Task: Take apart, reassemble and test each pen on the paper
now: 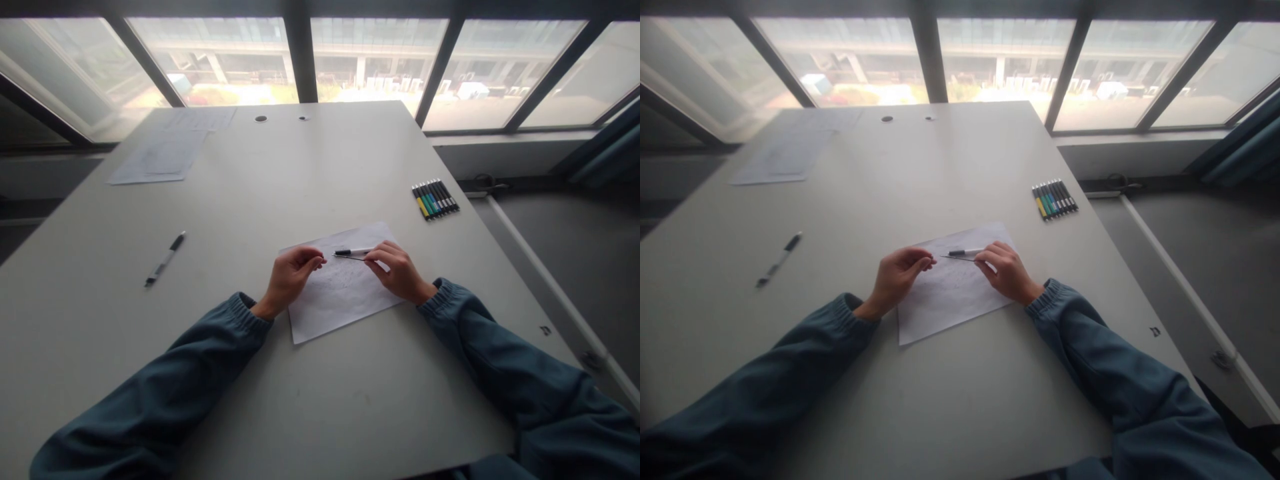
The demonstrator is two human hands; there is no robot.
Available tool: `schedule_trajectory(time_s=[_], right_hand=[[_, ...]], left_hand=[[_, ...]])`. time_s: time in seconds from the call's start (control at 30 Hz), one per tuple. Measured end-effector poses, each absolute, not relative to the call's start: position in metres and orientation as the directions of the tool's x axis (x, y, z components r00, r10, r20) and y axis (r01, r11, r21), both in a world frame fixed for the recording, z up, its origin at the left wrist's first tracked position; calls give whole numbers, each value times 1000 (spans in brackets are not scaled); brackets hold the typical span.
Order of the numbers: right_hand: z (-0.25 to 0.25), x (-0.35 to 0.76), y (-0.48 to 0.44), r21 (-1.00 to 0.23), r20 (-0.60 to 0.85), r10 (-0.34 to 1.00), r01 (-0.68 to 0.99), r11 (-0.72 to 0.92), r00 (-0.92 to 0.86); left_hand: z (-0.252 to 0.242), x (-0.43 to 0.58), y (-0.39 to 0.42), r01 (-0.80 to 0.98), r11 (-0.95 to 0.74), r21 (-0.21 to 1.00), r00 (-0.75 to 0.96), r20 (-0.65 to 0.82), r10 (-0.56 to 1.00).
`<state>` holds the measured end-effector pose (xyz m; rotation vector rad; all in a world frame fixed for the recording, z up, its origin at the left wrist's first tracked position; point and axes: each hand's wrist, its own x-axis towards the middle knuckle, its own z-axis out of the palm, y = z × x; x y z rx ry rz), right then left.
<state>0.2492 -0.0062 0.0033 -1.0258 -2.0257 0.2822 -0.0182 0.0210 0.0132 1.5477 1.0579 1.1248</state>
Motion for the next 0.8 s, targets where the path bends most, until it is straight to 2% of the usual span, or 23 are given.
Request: schedule_trajectory(time_s=[0.37, 0.8], right_hand=[[5, 247, -7, -471, 579, 723, 569, 674, -377], [2, 248, -6, -430, 563, 710, 584, 689, -423]], left_hand=[[6, -17, 19, 108, -244, 964, 251, 211, 945], [9, -19, 19, 295, -444, 846, 350, 337, 874]])
